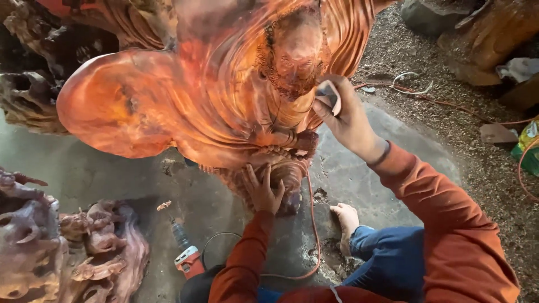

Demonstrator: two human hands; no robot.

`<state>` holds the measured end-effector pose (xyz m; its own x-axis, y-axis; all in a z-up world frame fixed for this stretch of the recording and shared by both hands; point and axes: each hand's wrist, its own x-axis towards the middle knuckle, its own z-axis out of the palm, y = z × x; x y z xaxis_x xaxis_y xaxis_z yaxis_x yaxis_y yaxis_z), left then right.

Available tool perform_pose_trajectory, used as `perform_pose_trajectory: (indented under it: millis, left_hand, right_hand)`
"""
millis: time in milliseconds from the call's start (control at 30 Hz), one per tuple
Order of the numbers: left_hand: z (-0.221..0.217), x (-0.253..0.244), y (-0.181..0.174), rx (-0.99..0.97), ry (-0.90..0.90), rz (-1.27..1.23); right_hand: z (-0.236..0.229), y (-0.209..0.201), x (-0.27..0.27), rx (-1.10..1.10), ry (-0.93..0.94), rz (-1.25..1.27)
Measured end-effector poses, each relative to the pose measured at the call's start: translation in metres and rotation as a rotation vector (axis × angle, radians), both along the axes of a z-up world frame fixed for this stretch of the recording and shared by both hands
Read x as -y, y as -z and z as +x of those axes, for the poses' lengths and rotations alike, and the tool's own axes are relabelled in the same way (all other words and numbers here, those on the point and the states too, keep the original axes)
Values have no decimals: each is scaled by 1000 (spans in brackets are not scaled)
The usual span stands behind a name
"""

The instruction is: Polishing and sanding an intricate wood carving using a power sander and a hand cloth.

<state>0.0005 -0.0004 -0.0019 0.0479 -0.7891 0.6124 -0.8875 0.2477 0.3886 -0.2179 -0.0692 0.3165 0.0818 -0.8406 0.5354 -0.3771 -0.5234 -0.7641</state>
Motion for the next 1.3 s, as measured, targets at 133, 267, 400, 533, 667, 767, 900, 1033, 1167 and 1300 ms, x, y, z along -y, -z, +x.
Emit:
perform_pose_trajectory:
  millis: [133, 267, 400, 533, 667, 767, 900, 1033, 1167, 1300]
  left_hand:
    - [0, -2, 0, 7, 15, 30]
    - [1, -1, -1, 1, 14, -14]
    - [1, -2, 0, 6, 26, -9]
    - [0, -2, -4, 20, 22, 6]
    - [1, -2, -3, 16, 22, -9]
    - [3, -5, -3, -2, 39, 26]
    - [2, -4, -2, 0, 25, 22]
    - [2, -4, -1, 2, 36, 37]
    - [3, -6, -1, 19, 34, 75]
    - [3, -4, 0, -6, 51, 71]
  right_hand:
    - [-10, 8, 9, -48, -49, -96]
    - [-7, -1, 14, -89, 89, -422]
    - [5, -8, 37, -222, 192, -654]
    - [2, 15, 63, -370, 212, -770]
    - [-8, 26, 64, -489, 286, -817]
    - [5, 24, 68, -404, 246, -781]
    - [-6, 40, 71, -517, 310, -789]
    - [1, 21, 55, -262, 178, -558]
    - [12, -10, 33, 74, -86, -295]
    - [13, -15, 21, 90, -118, -152]
